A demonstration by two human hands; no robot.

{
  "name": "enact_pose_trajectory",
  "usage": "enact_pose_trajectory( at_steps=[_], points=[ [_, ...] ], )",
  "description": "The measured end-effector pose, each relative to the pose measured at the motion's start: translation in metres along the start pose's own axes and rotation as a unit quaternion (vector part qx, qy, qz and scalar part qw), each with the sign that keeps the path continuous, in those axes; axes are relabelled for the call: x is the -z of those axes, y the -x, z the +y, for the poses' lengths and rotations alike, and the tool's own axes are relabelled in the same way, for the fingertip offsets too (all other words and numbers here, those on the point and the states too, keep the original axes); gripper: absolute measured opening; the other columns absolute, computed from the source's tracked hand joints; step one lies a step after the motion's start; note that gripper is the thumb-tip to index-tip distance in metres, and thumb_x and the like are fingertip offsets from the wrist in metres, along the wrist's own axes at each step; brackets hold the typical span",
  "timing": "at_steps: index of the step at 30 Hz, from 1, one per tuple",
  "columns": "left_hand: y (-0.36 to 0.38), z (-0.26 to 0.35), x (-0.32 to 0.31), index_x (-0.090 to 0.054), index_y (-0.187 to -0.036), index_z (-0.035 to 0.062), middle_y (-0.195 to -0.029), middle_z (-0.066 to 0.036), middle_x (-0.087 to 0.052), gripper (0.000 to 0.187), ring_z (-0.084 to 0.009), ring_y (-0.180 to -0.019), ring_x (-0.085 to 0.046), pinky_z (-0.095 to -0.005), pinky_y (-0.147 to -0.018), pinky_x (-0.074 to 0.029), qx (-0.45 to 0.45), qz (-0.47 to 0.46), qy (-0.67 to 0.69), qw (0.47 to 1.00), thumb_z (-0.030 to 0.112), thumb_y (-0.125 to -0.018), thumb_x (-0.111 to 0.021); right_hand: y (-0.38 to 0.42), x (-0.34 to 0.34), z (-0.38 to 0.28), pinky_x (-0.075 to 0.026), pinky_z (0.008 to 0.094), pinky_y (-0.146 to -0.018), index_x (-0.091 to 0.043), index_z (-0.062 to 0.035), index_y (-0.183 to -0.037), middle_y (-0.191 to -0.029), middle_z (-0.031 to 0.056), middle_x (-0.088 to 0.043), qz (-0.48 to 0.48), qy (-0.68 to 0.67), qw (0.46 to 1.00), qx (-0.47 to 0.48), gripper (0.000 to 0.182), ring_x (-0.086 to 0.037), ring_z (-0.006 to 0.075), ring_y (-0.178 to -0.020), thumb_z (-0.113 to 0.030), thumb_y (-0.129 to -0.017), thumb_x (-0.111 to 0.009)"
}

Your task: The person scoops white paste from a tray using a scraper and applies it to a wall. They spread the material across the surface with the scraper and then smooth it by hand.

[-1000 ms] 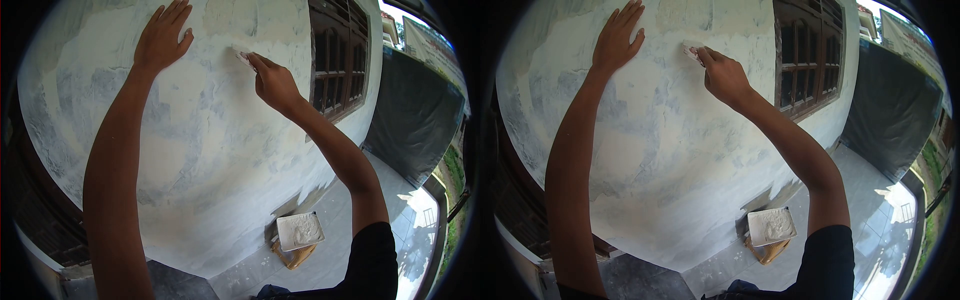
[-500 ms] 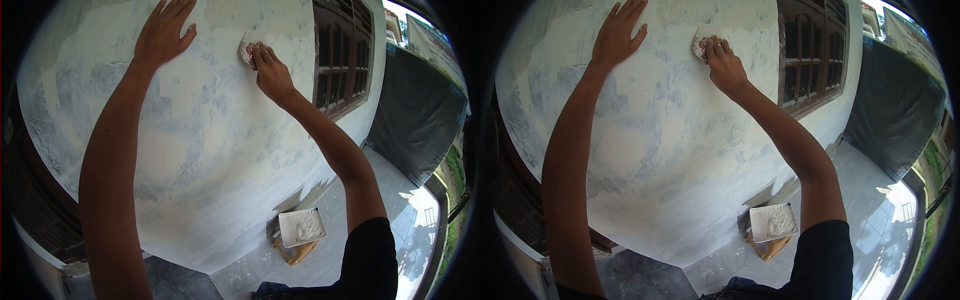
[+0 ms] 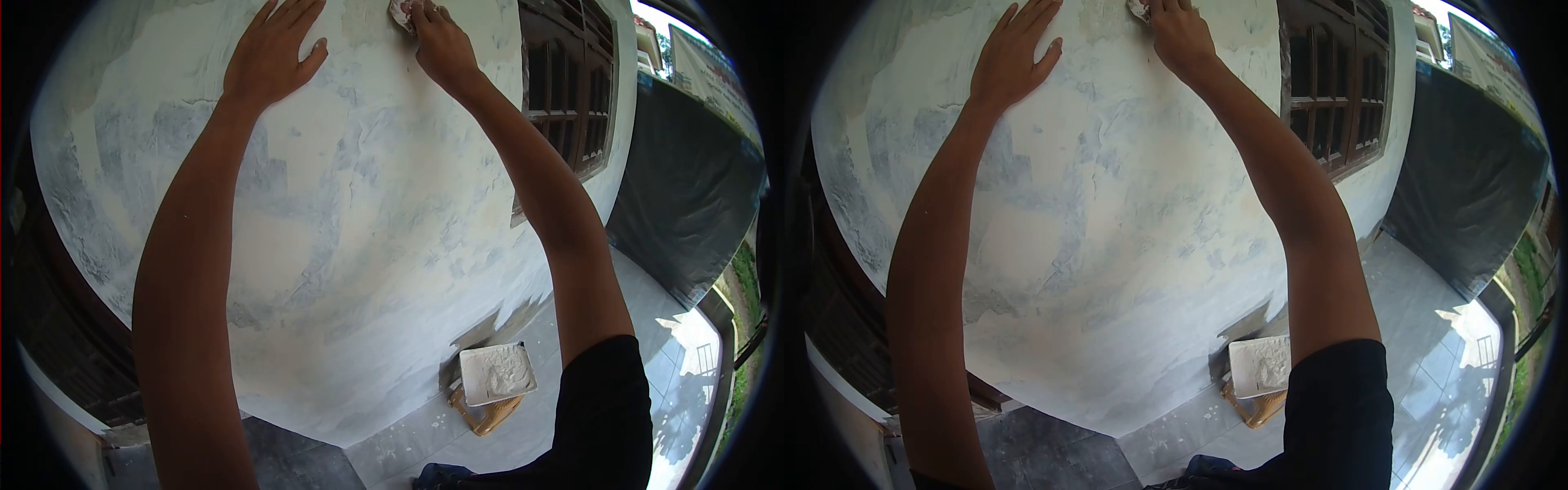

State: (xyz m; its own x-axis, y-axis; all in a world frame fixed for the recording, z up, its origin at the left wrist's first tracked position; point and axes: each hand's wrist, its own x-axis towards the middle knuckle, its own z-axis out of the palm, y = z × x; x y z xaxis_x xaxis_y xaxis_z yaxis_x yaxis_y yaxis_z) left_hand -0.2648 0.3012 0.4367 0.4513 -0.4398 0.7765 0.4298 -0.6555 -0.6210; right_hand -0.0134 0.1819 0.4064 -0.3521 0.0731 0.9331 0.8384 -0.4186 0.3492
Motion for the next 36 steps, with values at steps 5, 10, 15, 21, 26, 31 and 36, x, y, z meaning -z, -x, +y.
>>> enact_pose_trajectory(
  at_steps=[5, 10, 15, 21, 26, 31, 36],
  points=[
    [0.000, 0.002, -0.002, -0.052, -0.135, -0.0081, -0.146, -0.022, -0.049, 0.055, -0.0310, -0.142, -0.040, -0.0453, -0.121, -0.026, 0.006, 0.011, -0.004, 1.000, 0.023, -0.090, -0.061, 0.086, 0.027, -0.028, -0.061, 0.0428, -0.084, -0.049, 0.0079, -0.133, -0.134, 0.0292, -0.055, -0.072, -0.005, 0.997, 0.006, 0.050, -0.057, 0.0461, -0.122, 0.007, -0.084, -0.058],
    [0.000, 0.002, -0.002, -0.053, -0.134, -0.0081, -0.146, -0.021, -0.049, 0.055, -0.0310, -0.141, -0.041, -0.0454, -0.121, -0.027, 0.000, 0.020, -0.001, 1.000, 0.022, -0.089, -0.062, 0.105, 0.076, -0.033, -0.061, 0.0426, -0.078, -0.049, 0.0069, -0.132, -0.131, 0.0275, -0.058, -0.135, -0.091, 0.987, -0.007, 0.049, -0.065, 0.0420, -0.109, 0.007, -0.084, -0.057],
    [-0.001, 0.002, 0.000, -0.053, -0.134, -0.0081, -0.146, -0.021, -0.050, 0.054, -0.0307, -0.141, -0.041, -0.0453, -0.121, -0.027, 0.000, 0.016, -0.001, 1.000, 0.021, -0.089, -0.062, 0.033, 0.058, 0.002, -0.061, 0.0414, -0.079, -0.049, 0.0067, -0.129, -0.131, 0.0278, -0.057, -0.024, -0.081, 0.996, -0.036, 0.047, -0.065, 0.0403, -0.105, 0.008, -0.082, -0.056],
    [0.001, 0.002, 0.000, -0.053, -0.133, -0.0080, -0.146, -0.021, -0.050, 0.054, -0.0305, -0.142, -0.041, -0.0452, -0.121, -0.027, 0.005, 0.013, 0.008, 1.000, 0.021, -0.089, -0.062, 0.020, 0.001, 0.010, -0.058, 0.0450, -0.087, -0.047, 0.0091, -0.128, -0.134, 0.0345, -0.052, -0.015, -0.014, 0.998, -0.055, 0.050, -0.058, 0.0474, -0.116, 0.012, -0.078, -0.051],
    [-0.001, 0.004, 0.000, -0.053, -0.134, -0.0074, -0.146, -0.021, -0.050, 0.055, -0.0306, -0.141, -0.041, -0.0454, -0.121, -0.027, 0.011, 0.013, 0.003, 1.000, 0.021, -0.088, -0.062, 0.100, 0.033, -0.050, -0.061, 0.0441, -0.081, -0.043, 0.0126, -0.133, -0.135, 0.0372, -0.050, -0.100, -0.025, 0.993, -0.063, 0.049, -0.055, 0.0526, -0.120, 0.007, -0.086, -0.055],
    [-0.003, 0.004, -0.001, -0.053, -0.134, -0.0074, -0.145, -0.021, -0.050, 0.055, -0.0312, -0.140, -0.042, -0.0459, -0.120, -0.028, 0.014, 0.019, -0.001, 1.000, 0.021, -0.088, -0.062, 0.101, 0.080, -0.063, -0.060, 0.0437, -0.080, -0.045, 0.0137, -0.135, -0.134, 0.0315, -0.055, -0.133, -0.151, 0.975, -0.096, 0.055, -0.064, 0.0438, -0.107, 0.008, -0.081, -0.054],
    [-0.001, 0.003, 0.001, -0.053, -0.134, -0.0077, -0.145, -0.021, -0.050, 0.055, -0.0311, -0.140, -0.042, -0.0456, -0.120, -0.028, 0.011, 0.016, 0.007, 1.000, 0.021, -0.087, -0.062, 0.017, 0.074, -0.033, -0.056, 0.0437, -0.089, -0.051, 0.0093, -0.132, -0.121, 0.0289, -0.063, -0.017, -0.165, 0.977, -0.134, 0.050, -0.066, 0.0433, -0.103, 0.010, -0.082, -0.052]
  ],
)
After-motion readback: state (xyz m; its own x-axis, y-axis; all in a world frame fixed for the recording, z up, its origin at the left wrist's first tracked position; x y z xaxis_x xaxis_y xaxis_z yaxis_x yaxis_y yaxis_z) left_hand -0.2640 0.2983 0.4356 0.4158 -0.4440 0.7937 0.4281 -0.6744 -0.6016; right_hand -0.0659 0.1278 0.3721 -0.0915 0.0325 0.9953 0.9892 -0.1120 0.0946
